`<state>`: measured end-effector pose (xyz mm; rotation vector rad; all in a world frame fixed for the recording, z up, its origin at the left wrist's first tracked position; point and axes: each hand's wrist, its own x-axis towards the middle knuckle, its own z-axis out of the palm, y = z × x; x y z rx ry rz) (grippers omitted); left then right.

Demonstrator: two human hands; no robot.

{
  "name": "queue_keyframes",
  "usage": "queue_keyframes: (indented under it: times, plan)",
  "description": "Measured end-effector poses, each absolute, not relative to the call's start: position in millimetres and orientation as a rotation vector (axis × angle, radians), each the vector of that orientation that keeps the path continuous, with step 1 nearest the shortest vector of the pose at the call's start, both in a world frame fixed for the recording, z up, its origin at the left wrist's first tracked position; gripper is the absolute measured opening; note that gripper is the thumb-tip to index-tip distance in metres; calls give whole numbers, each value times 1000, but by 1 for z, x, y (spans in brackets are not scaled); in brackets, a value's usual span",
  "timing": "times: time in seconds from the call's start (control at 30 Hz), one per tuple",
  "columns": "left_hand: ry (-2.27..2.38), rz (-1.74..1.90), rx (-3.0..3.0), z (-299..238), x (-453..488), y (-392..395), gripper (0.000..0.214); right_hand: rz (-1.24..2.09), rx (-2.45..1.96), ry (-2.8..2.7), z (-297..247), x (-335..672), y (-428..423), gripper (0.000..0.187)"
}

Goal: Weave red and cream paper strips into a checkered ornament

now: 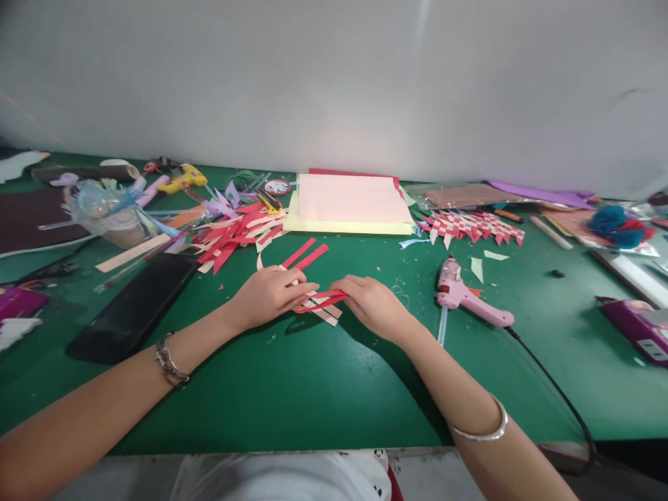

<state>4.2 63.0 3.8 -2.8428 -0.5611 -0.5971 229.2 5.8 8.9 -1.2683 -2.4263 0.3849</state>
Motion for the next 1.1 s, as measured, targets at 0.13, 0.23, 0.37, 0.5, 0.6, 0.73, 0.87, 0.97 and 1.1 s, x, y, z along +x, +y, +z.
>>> queue_keyframes:
  times: [0.13,0.23,0.37,0.5,0.6,0.73,0.87,0.97,1.1]
  plan:
    - [-518,-556,-2881,3,4,64,31,404,-1267,-2449,8,229,6,23]
    - [-472,-508,-2912,3,4,65,34,410,-1280,-2489,8,228,5,24]
    - [-439,-458,-2942,4,4,65,35,423,-1238,-2587,11,226,4,24]
    - [-462,-424,-3009,3,3,65,32,451,-1232,-2630,13,226,4,22]
    - [-456,-386,-3094,4,1,63,28,451,-1238,-2644,14,226,4,21]
    - [-462,-331,-3183,8,0,61,39,388,-1282,-2649,12,226,4,21]
    - [-483,-313,-3209,8,1,61,42,319,-1329,-2636,11,225,4,20]
    - [-483,-338,-3262,6,1,61,41,232,-1340,-2642,11,224,4,19]
    - [-571,-427,-3390,6,0,61,35,162,-1310,-2681,11,224,4,14]
